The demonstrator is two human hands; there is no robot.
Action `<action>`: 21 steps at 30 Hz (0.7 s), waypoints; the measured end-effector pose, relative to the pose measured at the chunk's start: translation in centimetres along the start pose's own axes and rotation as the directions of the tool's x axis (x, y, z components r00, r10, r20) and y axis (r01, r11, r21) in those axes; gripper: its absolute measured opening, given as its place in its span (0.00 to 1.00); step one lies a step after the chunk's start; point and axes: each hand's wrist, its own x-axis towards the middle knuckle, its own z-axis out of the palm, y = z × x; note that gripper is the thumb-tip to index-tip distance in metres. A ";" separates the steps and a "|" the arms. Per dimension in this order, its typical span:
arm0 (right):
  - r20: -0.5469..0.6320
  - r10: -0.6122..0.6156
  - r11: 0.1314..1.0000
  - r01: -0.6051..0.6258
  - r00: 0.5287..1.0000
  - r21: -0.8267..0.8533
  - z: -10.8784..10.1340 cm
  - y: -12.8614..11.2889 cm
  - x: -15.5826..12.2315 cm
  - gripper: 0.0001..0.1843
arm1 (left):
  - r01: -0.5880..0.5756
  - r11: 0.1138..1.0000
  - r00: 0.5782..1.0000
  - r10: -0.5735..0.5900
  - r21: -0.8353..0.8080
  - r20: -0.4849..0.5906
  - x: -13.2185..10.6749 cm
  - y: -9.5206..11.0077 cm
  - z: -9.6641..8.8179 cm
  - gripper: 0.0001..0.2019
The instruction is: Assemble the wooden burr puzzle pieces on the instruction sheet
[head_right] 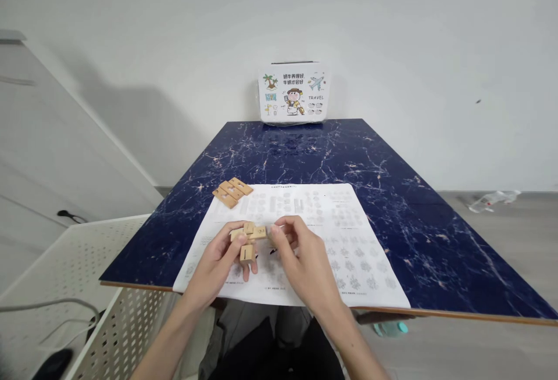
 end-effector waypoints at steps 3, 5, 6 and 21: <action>-0.071 -0.022 0.987 0.010 0.997 -0.160 -2.0 0.7 -0.6 0.16 | 0.001 1.000 1.000 -0.001 -0.015 -0.017 0.1 -0.1 0.1 0.20; -0.080 -0.040 0.965 0.018 0.996 -0.261 -3.1 1.3 -1.1 0.16 | 0.005 1.000 0.999 -0.005 -0.016 -0.036 0.1 -0.2 0.1 0.20; -0.072 -0.055 0.954 0.031 0.996 -0.300 -3.4 1.7 -1.4 0.16 | 0.005 1.000 0.999 -0.006 -0.011 -0.044 0.1 -0.2 0.1 0.20; 0.128 -0.156 0.841 0.200 0.979 -0.503 -2.3 2.8 -1.9 0.13 | -0.023 0.995 0.995 0.033 0.102 -0.098 0.1 -0.3 0.2 0.18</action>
